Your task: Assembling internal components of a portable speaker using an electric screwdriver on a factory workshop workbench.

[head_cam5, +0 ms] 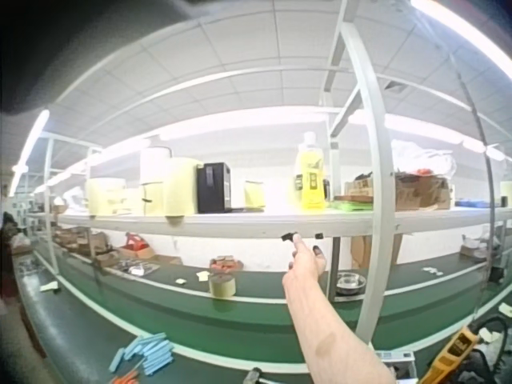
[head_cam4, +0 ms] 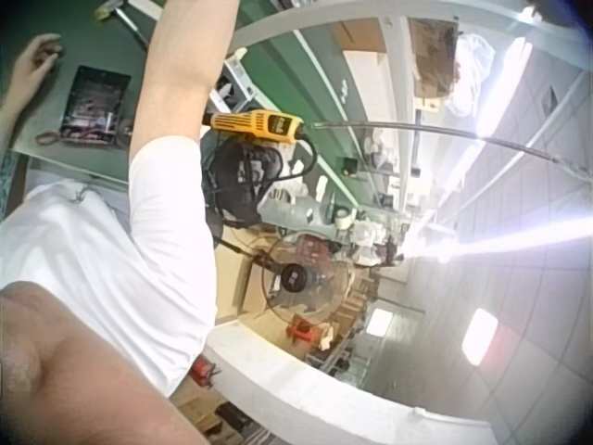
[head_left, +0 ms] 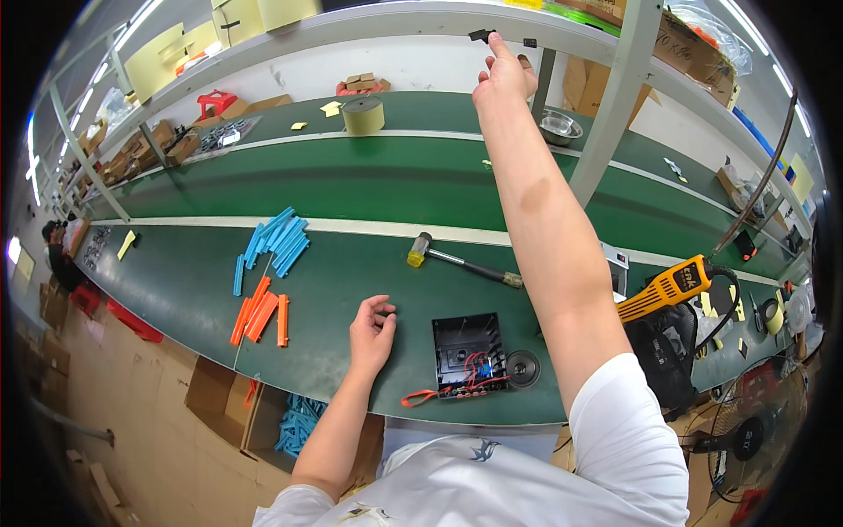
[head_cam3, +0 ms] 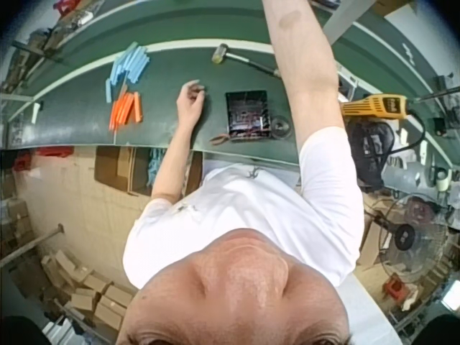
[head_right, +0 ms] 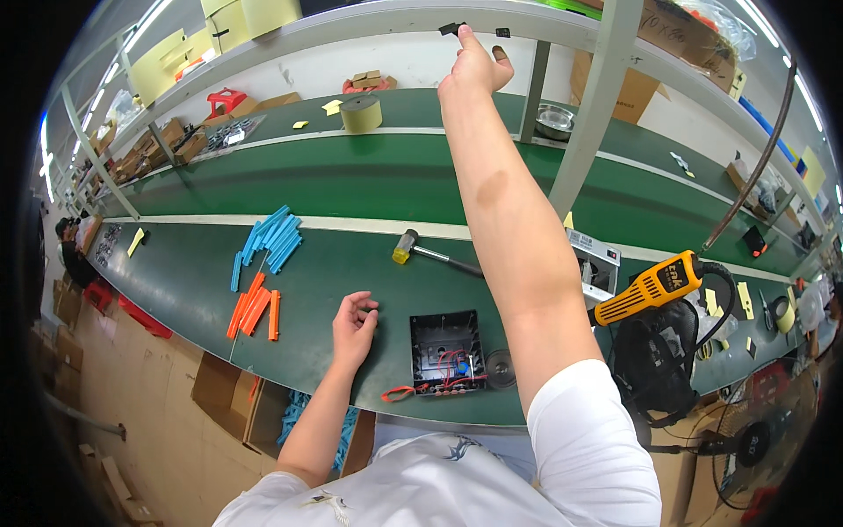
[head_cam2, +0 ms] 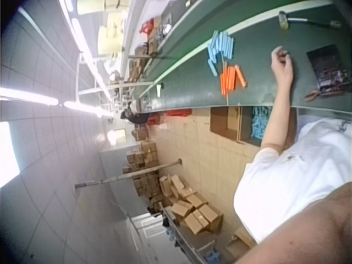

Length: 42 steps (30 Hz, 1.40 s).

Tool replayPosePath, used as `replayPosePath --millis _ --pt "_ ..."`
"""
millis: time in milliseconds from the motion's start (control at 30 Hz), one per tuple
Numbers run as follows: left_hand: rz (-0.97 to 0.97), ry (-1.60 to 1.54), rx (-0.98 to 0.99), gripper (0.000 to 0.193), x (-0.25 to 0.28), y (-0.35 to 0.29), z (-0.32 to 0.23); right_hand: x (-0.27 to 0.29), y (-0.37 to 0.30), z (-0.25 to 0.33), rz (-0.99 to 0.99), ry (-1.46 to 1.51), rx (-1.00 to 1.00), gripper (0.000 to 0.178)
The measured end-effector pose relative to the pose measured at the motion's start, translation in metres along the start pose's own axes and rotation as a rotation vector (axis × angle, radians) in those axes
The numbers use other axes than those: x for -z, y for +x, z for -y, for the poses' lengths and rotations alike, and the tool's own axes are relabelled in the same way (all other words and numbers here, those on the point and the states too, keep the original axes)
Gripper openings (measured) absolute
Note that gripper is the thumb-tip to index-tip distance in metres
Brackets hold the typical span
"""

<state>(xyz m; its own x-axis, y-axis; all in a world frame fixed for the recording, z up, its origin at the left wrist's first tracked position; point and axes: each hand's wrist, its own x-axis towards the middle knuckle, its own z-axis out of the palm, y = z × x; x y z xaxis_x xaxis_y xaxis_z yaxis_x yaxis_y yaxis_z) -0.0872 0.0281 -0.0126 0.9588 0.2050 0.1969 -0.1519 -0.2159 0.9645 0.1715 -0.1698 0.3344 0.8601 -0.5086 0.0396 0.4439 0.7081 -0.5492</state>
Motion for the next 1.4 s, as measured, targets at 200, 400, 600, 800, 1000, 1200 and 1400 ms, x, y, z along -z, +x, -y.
replayPosePath --millis 200,400,600,800,1000,1200,1400 --pt "-0.015 -0.024 -0.077 0.037 0.001 -0.003 0.014 0.031 -0.022 0.000 -0.248 -0.420 -0.197 0.048" --pt "0.066 -0.108 -0.050 0.053 0.003 -0.010 -0.012 0.215 -0.195 0.068 0.939 -0.924 -0.019 0.023" --pt "0.722 0.096 -0.351 0.141 -0.002 -0.031 -0.063 0.307 -0.247 0.104 1.120 -1.451 -0.047 0.033" --pt "0.701 0.157 -0.332 0.138 -0.016 -0.040 -0.059 0.332 -0.256 0.101 1.269 -1.783 0.274 0.042" --pt "0.516 0.264 -0.560 0.078 -0.035 -0.050 -0.105 0.373 -0.258 0.092 1.222 -1.461 0.664 0.031" --pt "0.634 0.332 -0.283 0.037 -0.054 -0.037 -0.113 0.398 -0.261 0.094 1.413 -1.347 0.676 0.037" --pt "0.766 0.283 0.015 0.016 -0.051 -0.019 -0.146 0.390 -0.282 0.086 1.268 -1.461 0.478 0.036"
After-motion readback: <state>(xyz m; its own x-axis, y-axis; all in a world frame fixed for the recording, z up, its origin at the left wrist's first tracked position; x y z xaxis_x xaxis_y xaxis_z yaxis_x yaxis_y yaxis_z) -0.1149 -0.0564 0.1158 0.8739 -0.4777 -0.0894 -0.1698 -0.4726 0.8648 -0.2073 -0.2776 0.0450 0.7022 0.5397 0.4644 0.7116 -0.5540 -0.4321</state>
